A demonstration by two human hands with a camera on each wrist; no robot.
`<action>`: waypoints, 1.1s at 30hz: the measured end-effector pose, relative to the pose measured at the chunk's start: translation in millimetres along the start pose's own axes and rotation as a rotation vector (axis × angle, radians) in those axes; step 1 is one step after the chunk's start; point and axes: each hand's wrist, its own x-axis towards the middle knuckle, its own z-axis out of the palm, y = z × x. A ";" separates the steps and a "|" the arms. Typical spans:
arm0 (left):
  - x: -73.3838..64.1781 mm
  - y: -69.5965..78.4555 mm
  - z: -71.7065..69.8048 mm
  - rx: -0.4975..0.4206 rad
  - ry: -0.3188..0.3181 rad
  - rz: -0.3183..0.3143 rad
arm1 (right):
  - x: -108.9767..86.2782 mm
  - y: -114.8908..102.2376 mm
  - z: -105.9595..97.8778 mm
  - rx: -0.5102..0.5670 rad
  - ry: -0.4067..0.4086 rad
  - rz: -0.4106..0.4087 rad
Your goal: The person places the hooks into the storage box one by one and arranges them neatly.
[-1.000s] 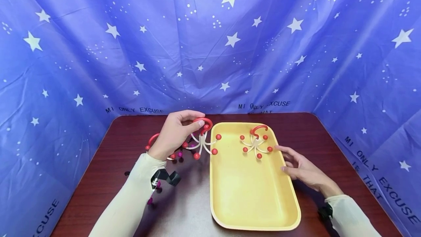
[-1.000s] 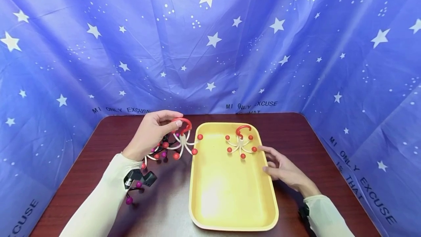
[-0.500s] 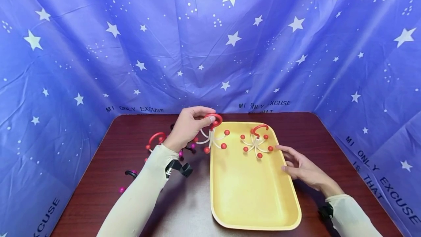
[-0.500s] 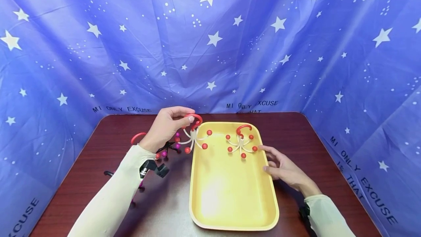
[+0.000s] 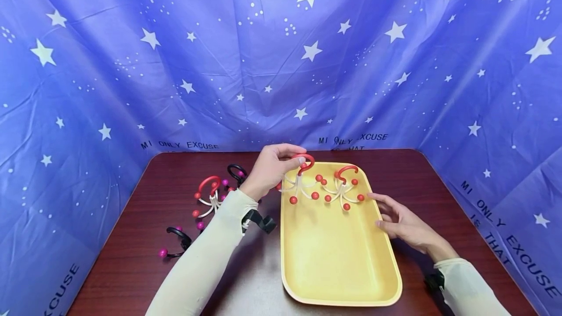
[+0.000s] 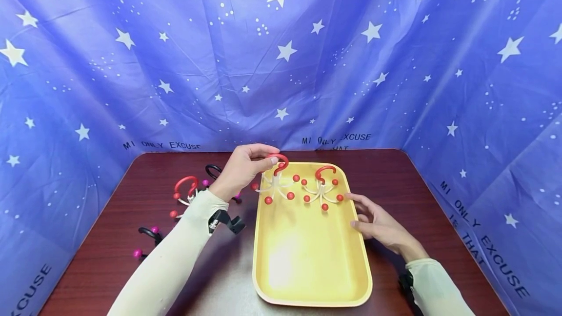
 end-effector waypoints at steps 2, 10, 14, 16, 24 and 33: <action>2.1 -2.6 3.8 0.001 -0.003 -0.004 | 0.0 -0.1 0.2 0.003 0.001 0.004; 10.5 -16.6 15.3 0.012 -0.014 -0.008 | 0.3 0.1 0.1 0.011 -0.001 0.012; 15.4 -27.0 19.4 -0.023 -0.024 -0.019 | 0.6 -0.1 0.1 0.011 -0.007 0.008; 17.0 -31.2 20.9 -0.037 -0.026 -0.030 | 0.6 -0.5 0.3 0.010 -0.006 0.009; 19.9 -43.3 26.3 -0.035 -0.034 -0.057 | 0.4 -1.7 1.1 0.009 0.009 0.028; 18.3 -52.4 31.2 -0.014 -0.052 -0.094 | -0.3 -0.4 1.2 0.017 0.006 0.037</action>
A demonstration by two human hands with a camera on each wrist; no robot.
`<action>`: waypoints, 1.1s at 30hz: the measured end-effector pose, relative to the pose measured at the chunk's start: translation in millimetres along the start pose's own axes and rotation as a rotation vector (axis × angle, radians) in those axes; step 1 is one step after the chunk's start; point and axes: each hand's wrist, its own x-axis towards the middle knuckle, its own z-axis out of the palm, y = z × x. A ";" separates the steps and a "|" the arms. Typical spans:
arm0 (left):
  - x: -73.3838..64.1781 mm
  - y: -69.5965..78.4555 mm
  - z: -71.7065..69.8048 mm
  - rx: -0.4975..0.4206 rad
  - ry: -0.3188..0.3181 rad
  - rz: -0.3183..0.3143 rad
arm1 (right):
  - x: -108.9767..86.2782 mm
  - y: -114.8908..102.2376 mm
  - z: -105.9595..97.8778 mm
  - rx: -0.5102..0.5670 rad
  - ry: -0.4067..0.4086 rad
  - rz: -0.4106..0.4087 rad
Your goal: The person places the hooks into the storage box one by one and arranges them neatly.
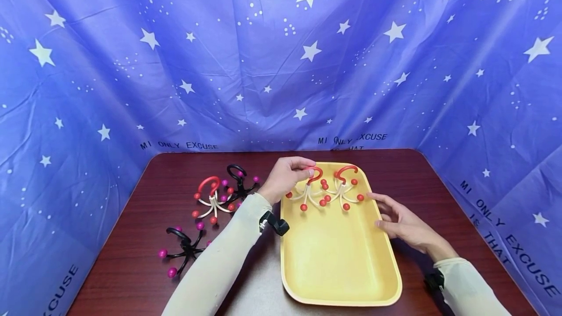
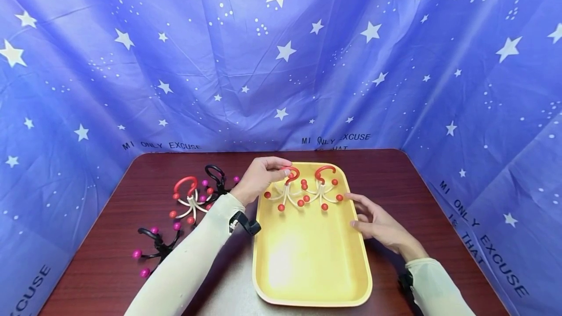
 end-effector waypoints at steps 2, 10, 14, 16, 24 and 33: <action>0.5 -2.6 1.3 0.004 0.003 -0.005 | -0.1 0.5 -0.1 0.002 0.000 -0.002; 0.4 -9.2 2.9 0.011 0.002 0.009 | -0.7 0.8 -0.6 0.017 -0.014 -0.021; 0.0 -11.2 2.5 -0.004 -0.002 0.006 | -0.8 0.4 -0.7 0.028 -0.016 -0.026; 0.0 -12.2 2.3 -0.010 0.000 0.002 | -0.8 0.1 -0.5 0.027 -0.016 -0.026; 1.5 -14.4 2.2 -0.030 0.004 -0.010 | -1.3 -0.7 -0.1 0.000 -0.007 -0.022; 3.9 -16.6 1.4 -0.015 0.035 -0.006 | 0.1 -0.3 -0.1 0.001 -0.010 -0.034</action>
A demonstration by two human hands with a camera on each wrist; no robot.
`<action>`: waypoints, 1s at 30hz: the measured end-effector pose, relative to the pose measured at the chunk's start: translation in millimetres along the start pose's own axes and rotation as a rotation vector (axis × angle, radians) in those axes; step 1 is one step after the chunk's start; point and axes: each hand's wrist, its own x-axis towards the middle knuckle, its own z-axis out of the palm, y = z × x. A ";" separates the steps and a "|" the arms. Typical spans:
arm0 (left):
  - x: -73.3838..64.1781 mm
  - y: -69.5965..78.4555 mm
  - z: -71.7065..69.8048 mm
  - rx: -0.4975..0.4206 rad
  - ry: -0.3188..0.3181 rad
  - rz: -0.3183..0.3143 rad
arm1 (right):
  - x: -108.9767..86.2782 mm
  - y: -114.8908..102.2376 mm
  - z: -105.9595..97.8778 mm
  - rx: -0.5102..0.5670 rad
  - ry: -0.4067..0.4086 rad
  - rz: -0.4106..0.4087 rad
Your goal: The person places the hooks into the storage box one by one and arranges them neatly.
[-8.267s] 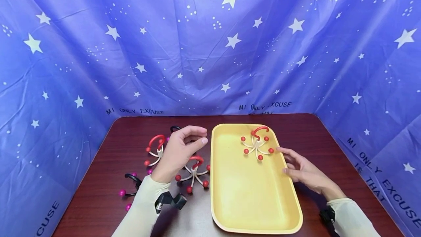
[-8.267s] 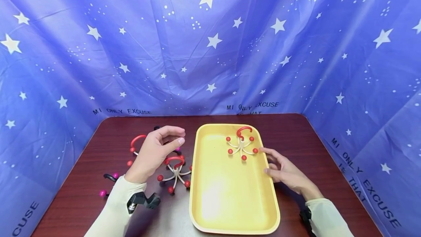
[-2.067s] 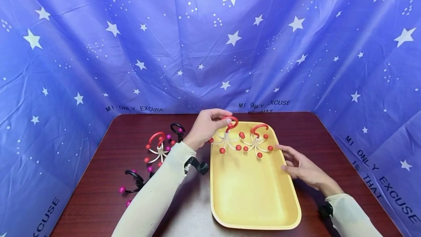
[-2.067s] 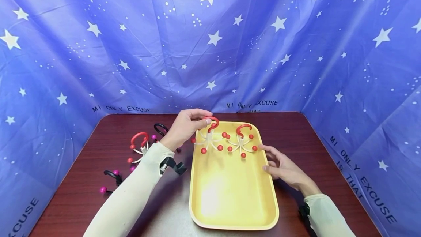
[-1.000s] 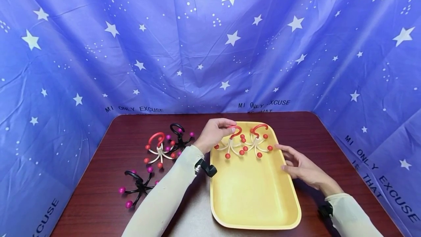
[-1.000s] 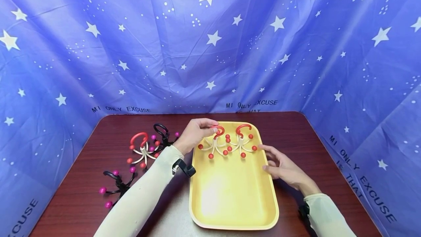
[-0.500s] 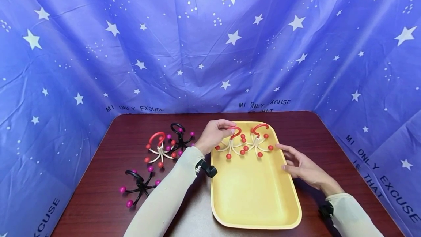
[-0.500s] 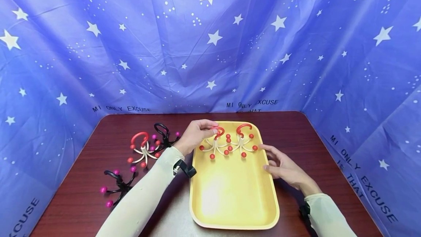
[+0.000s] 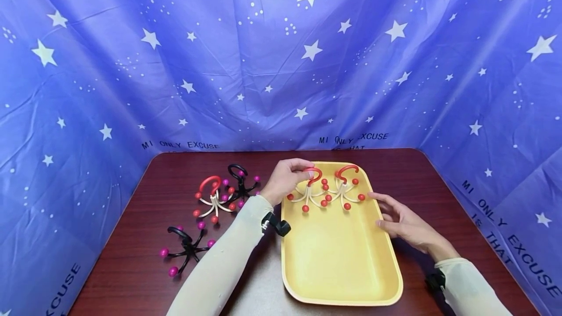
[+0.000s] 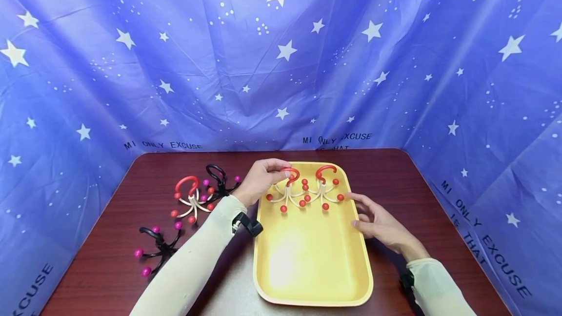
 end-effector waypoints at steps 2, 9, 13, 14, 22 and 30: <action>-0.9 1.3 -1.1 -0.004 0.001 0.007 | -0.2 -0.3 0.4 0.008 0.002 0.007; -2.4 3.4 -8.2 -0.012 0.021 -0.005 | -1.1 -0.1 1.6 0.047 -0.005 0.026; -2.1 4.8 -12.7 -0.012 0.036 0.022 | -1.1 0.0 1.4 0.048 -0.008 0.023; -2.2 5.5 -13.8 -0.013 0.039 0.031 | -1.1 -0.2 1.3 0.048 -0.007 0.023; -12.3 16.3 -21.0 -0.042 0.062 0.078 | -0.8 -1.8 1.4 0.039 -0.005 0.035; -30.5 28.9 -32.3 -0.093 0.070 0.106 | -0.3 -1.9 1.2 0.030 -0.006 0.040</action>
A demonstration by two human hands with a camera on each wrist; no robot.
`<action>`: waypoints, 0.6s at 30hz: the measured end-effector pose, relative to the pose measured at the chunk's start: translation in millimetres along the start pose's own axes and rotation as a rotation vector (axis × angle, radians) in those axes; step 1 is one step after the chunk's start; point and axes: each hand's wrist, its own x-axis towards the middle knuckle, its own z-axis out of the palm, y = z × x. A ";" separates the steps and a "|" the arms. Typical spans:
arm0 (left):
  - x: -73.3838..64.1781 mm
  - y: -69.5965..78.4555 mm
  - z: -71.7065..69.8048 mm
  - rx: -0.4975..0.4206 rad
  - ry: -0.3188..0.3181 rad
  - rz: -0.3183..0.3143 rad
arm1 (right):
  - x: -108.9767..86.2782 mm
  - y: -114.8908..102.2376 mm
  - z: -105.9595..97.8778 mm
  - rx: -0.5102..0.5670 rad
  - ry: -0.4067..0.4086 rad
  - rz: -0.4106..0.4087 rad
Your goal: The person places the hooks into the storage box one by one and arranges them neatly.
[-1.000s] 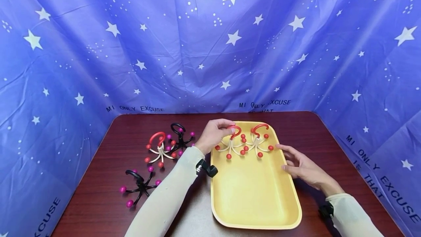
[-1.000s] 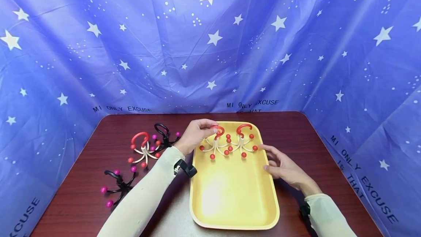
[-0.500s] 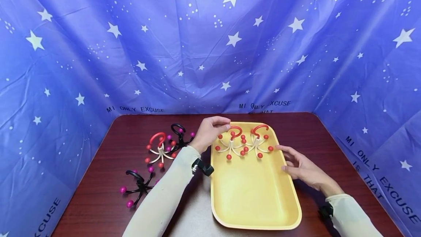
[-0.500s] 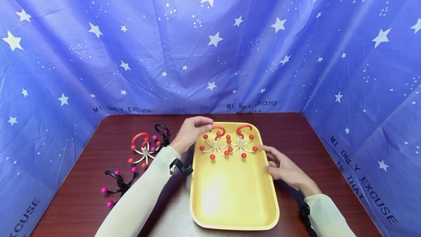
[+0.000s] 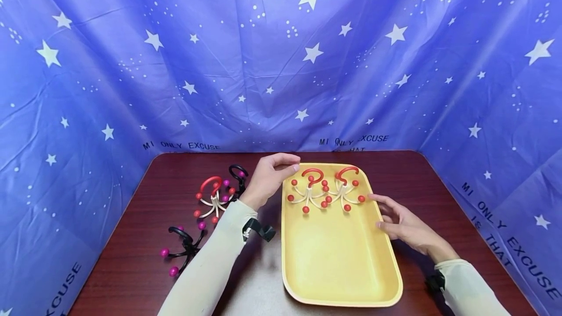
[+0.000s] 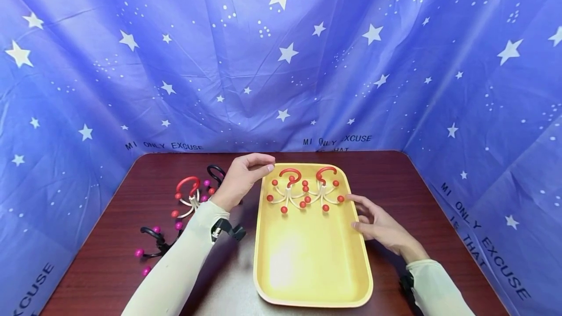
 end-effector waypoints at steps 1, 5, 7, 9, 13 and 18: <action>-2.4 2.0 -2.2 0.002 0.005 0.007 | -0.2 0.3 0.0 0.004 0.000 -0.003; -11.1 8.0 -12.2 0.029 0.034 0.032 | -0.7 1.0 0.0 0.017 -0.002 -0.014; -15.0 10.0 -17.5 0.039 0.044 0.037 | -0.6 1.0 0.0 0.020 -0.003 -0.015; -18.4 11.4 -22.3 0.041 0.050 0.039 | -0.4 0.9 0.1 0.019 -0.003 -0.014; -26.7 14.1 -31.6 0.041 0.055 0.031 | 0.3 0.2 0.8 0.012 0.002 -0.007; -37.4 15.6 -43.6 0.060 0.064 0.011 | -0.2 -0.2 1.3 0.007 0.005 0.002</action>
